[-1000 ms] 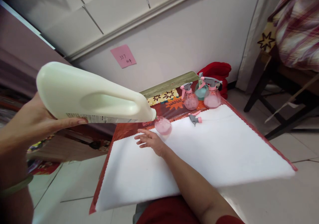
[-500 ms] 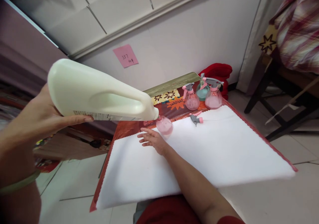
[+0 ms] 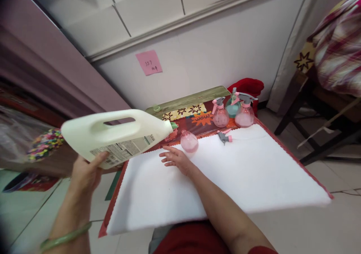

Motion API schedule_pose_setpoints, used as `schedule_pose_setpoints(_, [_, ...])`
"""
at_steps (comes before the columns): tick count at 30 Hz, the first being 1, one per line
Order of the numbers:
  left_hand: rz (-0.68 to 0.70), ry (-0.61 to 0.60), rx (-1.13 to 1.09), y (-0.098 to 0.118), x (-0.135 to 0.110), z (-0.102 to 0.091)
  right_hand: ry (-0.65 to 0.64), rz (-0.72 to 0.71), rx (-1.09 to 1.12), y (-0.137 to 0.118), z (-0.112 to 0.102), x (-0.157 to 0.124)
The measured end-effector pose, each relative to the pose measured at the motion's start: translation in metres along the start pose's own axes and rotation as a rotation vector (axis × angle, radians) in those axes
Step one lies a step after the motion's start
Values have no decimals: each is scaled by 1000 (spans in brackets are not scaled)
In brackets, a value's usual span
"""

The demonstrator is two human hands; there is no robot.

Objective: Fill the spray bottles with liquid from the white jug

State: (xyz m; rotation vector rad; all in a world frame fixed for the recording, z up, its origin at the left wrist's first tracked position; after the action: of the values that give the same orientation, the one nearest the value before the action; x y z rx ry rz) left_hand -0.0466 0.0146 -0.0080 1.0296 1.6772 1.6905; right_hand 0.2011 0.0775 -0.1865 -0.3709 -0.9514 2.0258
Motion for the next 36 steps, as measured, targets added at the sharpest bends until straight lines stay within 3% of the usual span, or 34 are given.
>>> schedule_pose_setpoints(2, [-98, 38, -94, -41, -11, -10, 5, 5, -9, 1, 1, -1])
schedule_pose_setpoints(4, [-330, 65, -352, -83, -24, -16, 35, -14, -21, -1, 4, -2])
schedule_pose_setpoints(7, [-489, -116, -720, -132, -44, -7, 81, -96, -80, -10, 18, -2])
schedule_pose_setpoints(11, [-567, -333, -1106, -167, -69, 28, 99, -188, -320, -26, 49, -9])
schedule_pose_setpoints(14, [-642, -364, -1213, -178, -82, 56, 102, -245, -667, -45, 58, -28])
schedule_pose_setpoints(16, [-693, -323, -1213, -181, -89, 67, 126, -316, -950, -62, 46, -47])
schedule_pose_setpoints(19, [-762, -258, -1181, -184, -95, 72, 276, -319, -1336, -96, -1, -79])
schedule_pose_setpoints(23, [-792, -223, -1139, -187, -96, 73, 657, -87, -1767, -146, -82, -115])
schedule_pose_setpoints(26, [-762, -213, -1119, -184, -97, 75, 682, 136, -2016, -169, -115, -122])
schedule_pose_setpoints(30, [-739, -198, -1100, -178, -101, 76, 589, 299, -2136, -171, -127, -110])
schedule_pose_setpoints(36, [-741, -204, -1121, -181, -104, 72, 509, 394, -2200, -164, -118, -98])
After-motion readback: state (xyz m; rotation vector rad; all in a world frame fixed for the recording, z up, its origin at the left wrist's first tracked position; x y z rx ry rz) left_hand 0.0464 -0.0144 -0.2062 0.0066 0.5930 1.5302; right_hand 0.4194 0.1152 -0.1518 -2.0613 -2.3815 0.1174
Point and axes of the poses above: each hand's wrist, its own x-axis towards the middle knuckle, its own z-axis out of the palm, y = z × x, the point moved 3 cm from there along x, towards the middle knuckle, and after that the axes turned 5 degrees about -z, right-handed, at the moved point
